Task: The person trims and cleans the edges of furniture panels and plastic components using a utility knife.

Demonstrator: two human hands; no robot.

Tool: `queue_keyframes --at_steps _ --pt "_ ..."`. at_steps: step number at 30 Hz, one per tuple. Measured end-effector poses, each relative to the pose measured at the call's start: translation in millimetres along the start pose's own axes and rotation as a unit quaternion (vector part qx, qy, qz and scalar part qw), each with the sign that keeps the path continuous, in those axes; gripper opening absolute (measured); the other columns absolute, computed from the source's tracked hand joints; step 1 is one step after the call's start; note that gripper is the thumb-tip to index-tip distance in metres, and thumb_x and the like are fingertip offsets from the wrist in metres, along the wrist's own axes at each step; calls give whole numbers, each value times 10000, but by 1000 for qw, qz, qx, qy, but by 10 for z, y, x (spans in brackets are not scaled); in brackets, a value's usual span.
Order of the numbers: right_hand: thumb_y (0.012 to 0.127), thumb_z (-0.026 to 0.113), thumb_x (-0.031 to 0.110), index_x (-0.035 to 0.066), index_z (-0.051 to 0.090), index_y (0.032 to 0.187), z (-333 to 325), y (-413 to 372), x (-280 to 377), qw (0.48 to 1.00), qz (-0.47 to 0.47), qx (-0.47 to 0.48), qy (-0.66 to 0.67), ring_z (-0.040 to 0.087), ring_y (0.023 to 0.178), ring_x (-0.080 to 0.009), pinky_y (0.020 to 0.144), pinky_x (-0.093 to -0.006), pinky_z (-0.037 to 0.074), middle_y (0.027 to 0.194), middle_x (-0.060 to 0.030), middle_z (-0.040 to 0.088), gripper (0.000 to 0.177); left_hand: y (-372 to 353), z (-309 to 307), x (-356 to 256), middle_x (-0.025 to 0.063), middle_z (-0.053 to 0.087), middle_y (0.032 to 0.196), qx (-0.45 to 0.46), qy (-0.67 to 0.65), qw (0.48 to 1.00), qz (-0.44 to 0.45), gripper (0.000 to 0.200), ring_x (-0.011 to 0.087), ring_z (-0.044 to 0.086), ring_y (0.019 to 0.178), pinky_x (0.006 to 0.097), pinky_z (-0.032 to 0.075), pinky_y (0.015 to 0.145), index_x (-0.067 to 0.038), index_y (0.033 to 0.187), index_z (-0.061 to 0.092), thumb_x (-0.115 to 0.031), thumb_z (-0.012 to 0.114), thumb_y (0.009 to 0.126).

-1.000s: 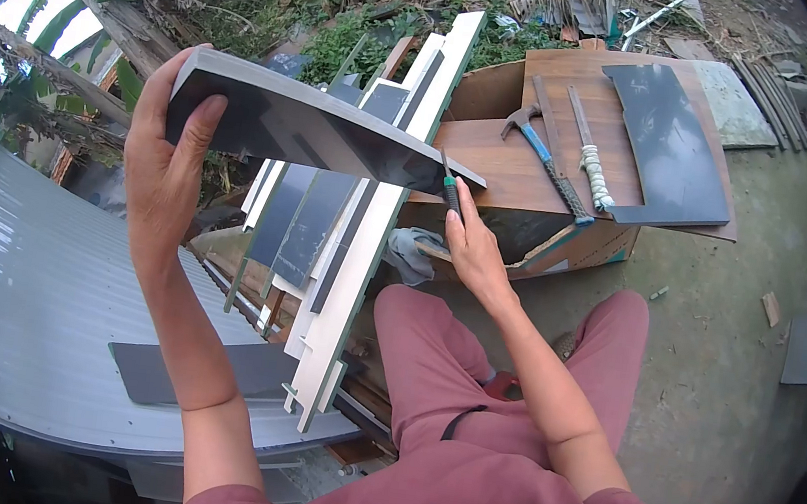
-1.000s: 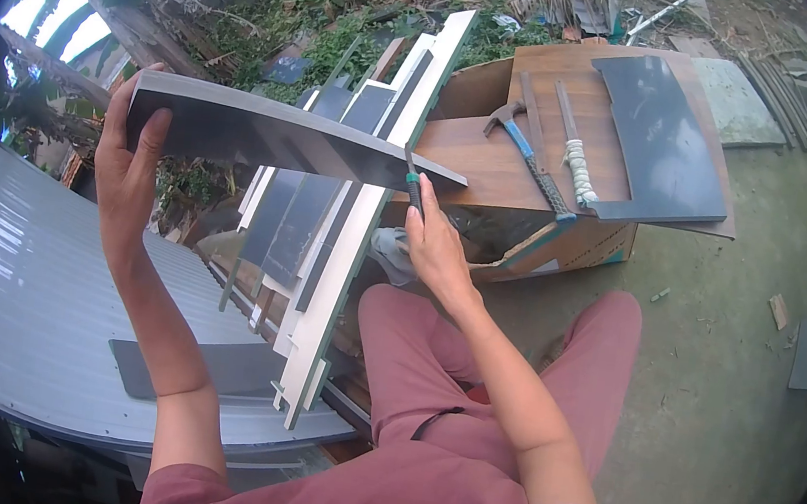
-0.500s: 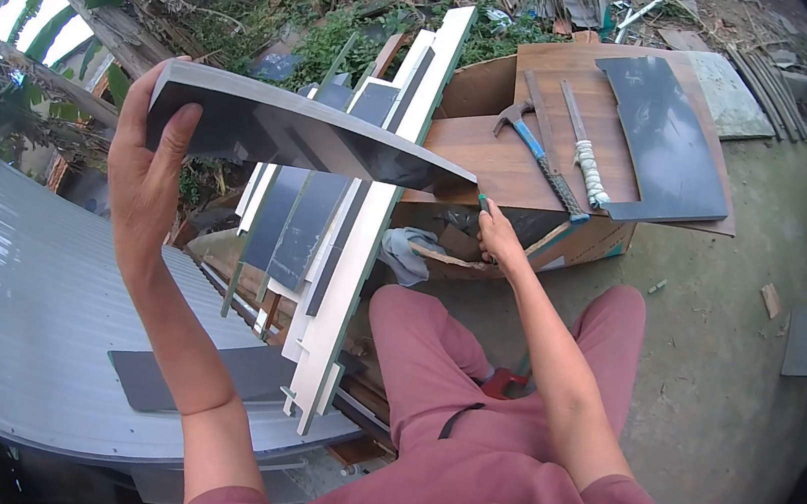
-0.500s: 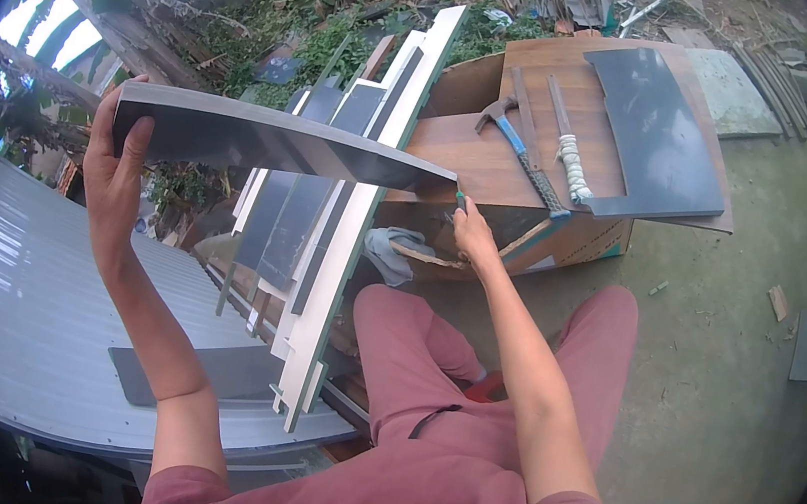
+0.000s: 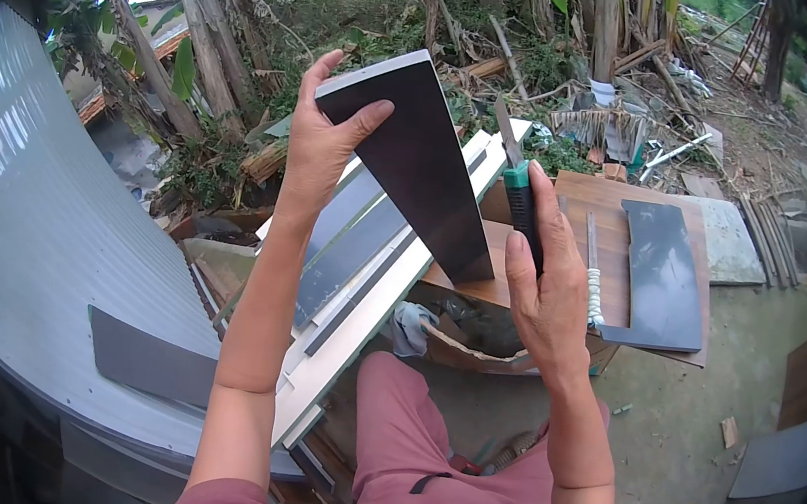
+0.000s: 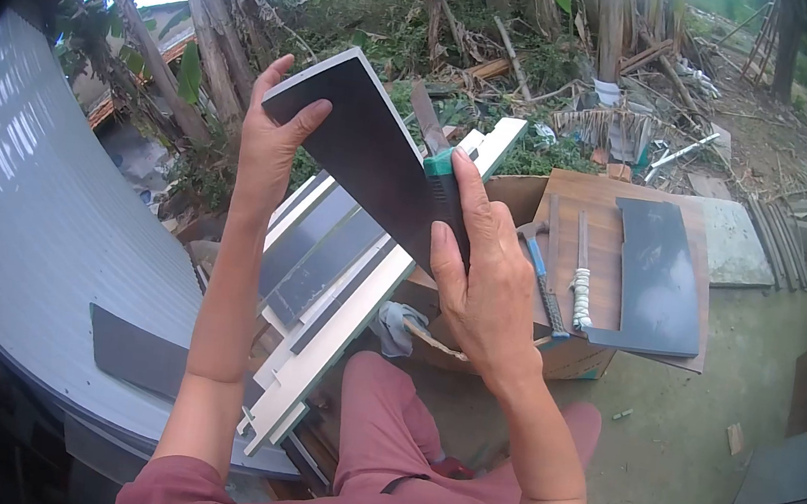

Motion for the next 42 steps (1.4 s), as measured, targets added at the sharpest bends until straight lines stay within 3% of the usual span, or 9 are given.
queue_keyframes --at_steps 4,7,17,24,27,29,33,35,42 --pt "829 617 118 190 432 1370 -306 148 462 989 -55 59 -126 553 637 -242 548 -375 453 789 -95 511 577 -172 333 346 73 661 948 92 -214 962 -140 354 124 624 853 241 526 737 25 1066 603 -161 736 796" --pt "831 585 63 123 476 1337 -382 254 717 965 -11 158 -210 597 801 -285 718 -355 470 970 -160 608 520 -284 609 99 63 675 873 100 -249 955 -127 245 99 627 771 228 527 686 22 961 643 -156 721 812" --pt "800 586 63 139 513 1305 -488 301 1037 938 -17 229 -258 615 784 -334 693 -394 479 962 -181 622 516 -688 1027 -168 1 642 776 114 -229 962 -101 164 33 527 703 220 453 609 6 949 632 -94 676 826" --pt "829 561 84 117 508 1307 -590 298 899 938 -10 229 -260 611 790 -323 691 -369 475 987 -200 623 482 -757 996 -294 -3 631 727 104 -207 967 -103 201 34 499 660 223 440 587 0 938 650 -168 690 835" --pt "869 533 133 114 498 1317 -733 411 769 923 4 214 -321 594 731 -280 698 -358 467 935 -177 625 449 -801 1012 -250 27 667 919 133 -161 971 -120 235 67 598 800 222 488 697 -13 1012 628 -142 702 831" --pt "893 509 174 110 489 1323 -924 494 454 918 128 212 -311 590 708 -226 694 -352 467 910 -153 619 435 -814 998 -246 40 667 927 130 -182 966 -128 247 73 597 814 229 487 723 -9 1020 634 -138 710 824" --pt "913 494 197 62 458 1338 -1150 434 -215 904 112 198 -361 539 565 -238 565 -334 443 729 -136 590 447 -803 817 -193 24 667 789 77 -213 967 -117 243 50 557 698 223 464 622 0 941 661 -196 725 812" --pt "947 452 226 81 416 1374 -1110 150 -501 925 318 184 -100 448 507 -109 480 -262 408 688 -51 537 452 -782 572 -155 34 675 847 16 -248 965 -90 222 65 587 738 220 479 665 -2 944 662 -158 733 804" --pt "972 412 225 66 350 1407 -229 -244 -360 917 291 189 196 415 552 -25 456 -176 353 759 -1 521 467 -988 -293 45 59 630 1033 -86 -271 955 -80 366 152 594 932 307 462 888 -5 1092 603 -98 750 771"
Point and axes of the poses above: each hand's wrist, its own y-axis towards the middle knuckle, its own z-axis out of the palm, x = y × z, the point moved 10 cm from there along y, towards the middle knuckle
